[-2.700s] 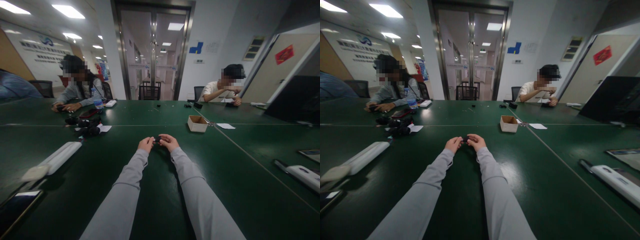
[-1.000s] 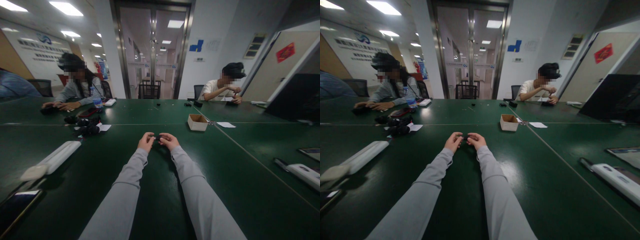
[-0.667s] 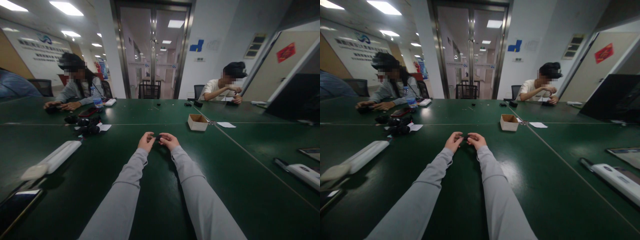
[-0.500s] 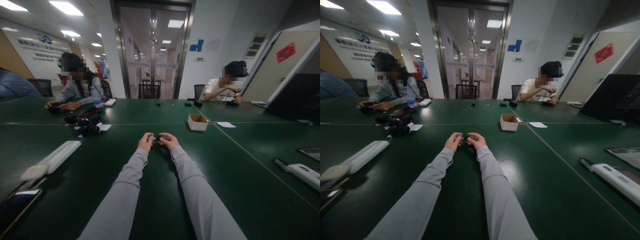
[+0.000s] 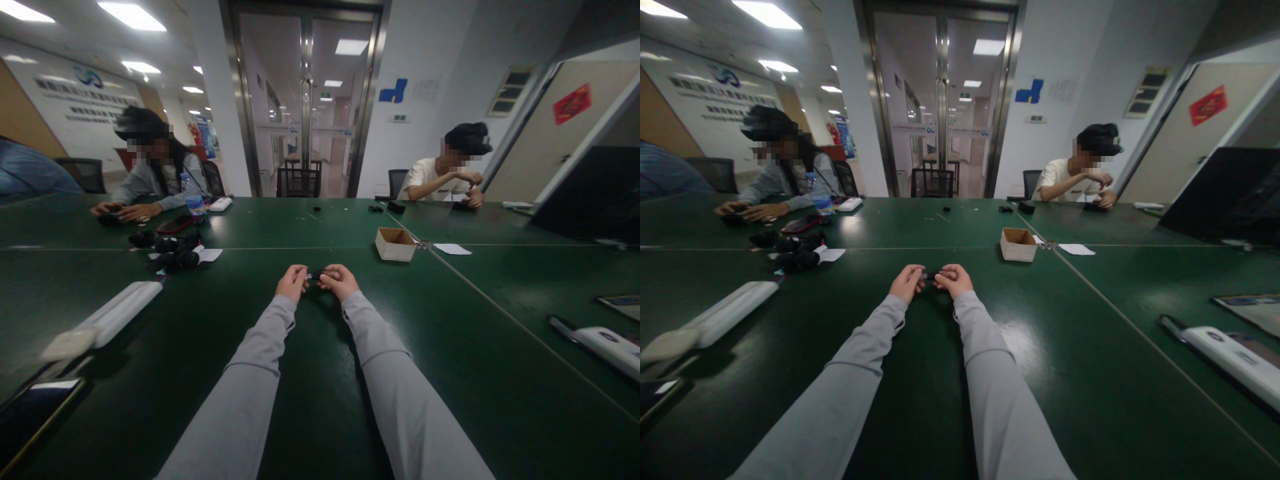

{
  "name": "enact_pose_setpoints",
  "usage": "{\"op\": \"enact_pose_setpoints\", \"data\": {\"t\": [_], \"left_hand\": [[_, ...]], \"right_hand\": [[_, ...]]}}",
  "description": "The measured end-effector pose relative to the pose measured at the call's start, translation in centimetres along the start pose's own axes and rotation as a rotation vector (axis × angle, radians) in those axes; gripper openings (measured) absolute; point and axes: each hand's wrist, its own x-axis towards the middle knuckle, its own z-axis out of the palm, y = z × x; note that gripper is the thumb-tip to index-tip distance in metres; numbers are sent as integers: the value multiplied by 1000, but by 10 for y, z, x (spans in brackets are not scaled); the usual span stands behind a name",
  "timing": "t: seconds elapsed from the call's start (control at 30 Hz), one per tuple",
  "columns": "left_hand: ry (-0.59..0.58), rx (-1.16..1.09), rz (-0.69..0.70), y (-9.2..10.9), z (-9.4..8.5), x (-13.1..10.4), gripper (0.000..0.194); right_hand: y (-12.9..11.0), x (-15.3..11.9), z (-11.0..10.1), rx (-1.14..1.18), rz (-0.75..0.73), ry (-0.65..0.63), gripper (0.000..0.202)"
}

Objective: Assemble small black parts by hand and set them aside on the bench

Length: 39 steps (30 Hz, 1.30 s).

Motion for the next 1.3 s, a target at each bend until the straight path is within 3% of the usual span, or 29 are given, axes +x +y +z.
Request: {"op": "enact_pose_setpoints", "data": {"t": [0.13, 0.3, 0.47, 0.57, 0.73, 0.83, 0.93, 1.17, 1.3], "left_hand": [[5, 18, 47, 5, -1, -4, 26], [-25, -71, -62, 7, 1, -2, 29], [14, -79, -83, 5, 3, 2, 27], [-22, -31, -100, 5, 4, 0, 32], [-39, 12, 70, 5, 2, -2, 25], [-37, 5, 190, 8, 2, -3, 25], [-33, -8, 226, 14, 1, -5, 25], [-27, -1, 158, 17, 0, -7, 30], [-53, -83, -21, 10, 3, -2, 33]], "right_hand": [[-3, -1, 2, -76, 69, 24, 39], [-1, 1, 1, -57, 62, -16, 37], [3, 2, -1, -10, 25, -34, 36], [0, 1, 0, -43, 21, -62, 39], [-3, -1, 0, -64, 26, -100, 41], [-2, -1, 0, -38, 21, -67, 38], [0, 0, 1, -32, 20, -30, 38], [1, 2, 0, -46, 24, 0, 46], [0, 0, -1, -65, 4, -47, 43]]}}
